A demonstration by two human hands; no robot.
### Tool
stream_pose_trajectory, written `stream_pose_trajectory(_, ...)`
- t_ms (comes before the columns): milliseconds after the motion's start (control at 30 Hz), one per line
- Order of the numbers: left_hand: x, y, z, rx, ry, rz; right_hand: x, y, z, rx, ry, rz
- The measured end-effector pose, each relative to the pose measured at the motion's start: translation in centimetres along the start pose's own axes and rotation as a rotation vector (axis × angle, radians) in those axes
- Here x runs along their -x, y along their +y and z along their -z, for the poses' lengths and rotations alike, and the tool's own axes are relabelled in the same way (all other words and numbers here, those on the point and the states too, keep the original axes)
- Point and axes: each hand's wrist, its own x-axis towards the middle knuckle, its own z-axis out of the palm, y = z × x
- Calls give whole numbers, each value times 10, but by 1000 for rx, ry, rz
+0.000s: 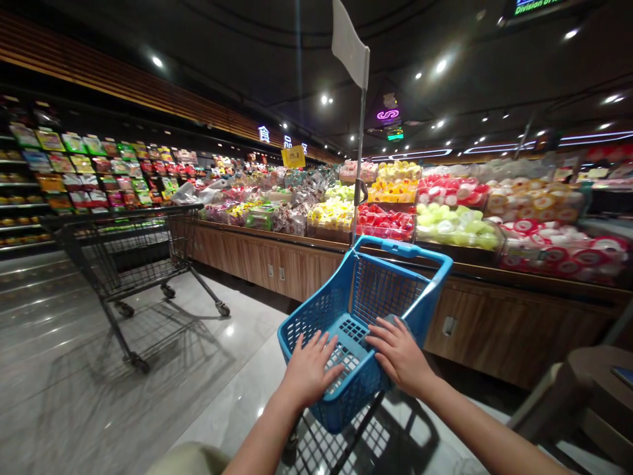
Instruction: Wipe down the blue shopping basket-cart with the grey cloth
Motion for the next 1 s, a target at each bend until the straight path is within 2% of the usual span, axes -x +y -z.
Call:
stream_pose_trajectory(100, 1, -1, 2, 4, -5, 4, -7, 13, 0, 7, -30, 53)
stream_pose_trajectory(233, 1, -4, 5, 10, -43, 20, -15, 55, 5, 84, -94, 99)
stream_pose_trajectory(400, 0, -7, 6, 16, -67, 33, -10, 118, 18, 170, -78, -32)
stream_pose_trajectory(500, 0, -9, 3, 17, -42, 22, -4, 133, 14, 183, -4, -76)
stream_pose_trajectory(600, -1, -9, 1, 10, -20, 22, 0, 127, 3, 174, 93, -102)
stream_pose_trajectory(700, -1, -7, 1, 2, -24, 29, 1, 106, -7, 150, 143, -120)
stream_pose_trajectory(1000, -2, -8, 2, 3, -10, 32, -4, 15, -15, -3, 103, -70)
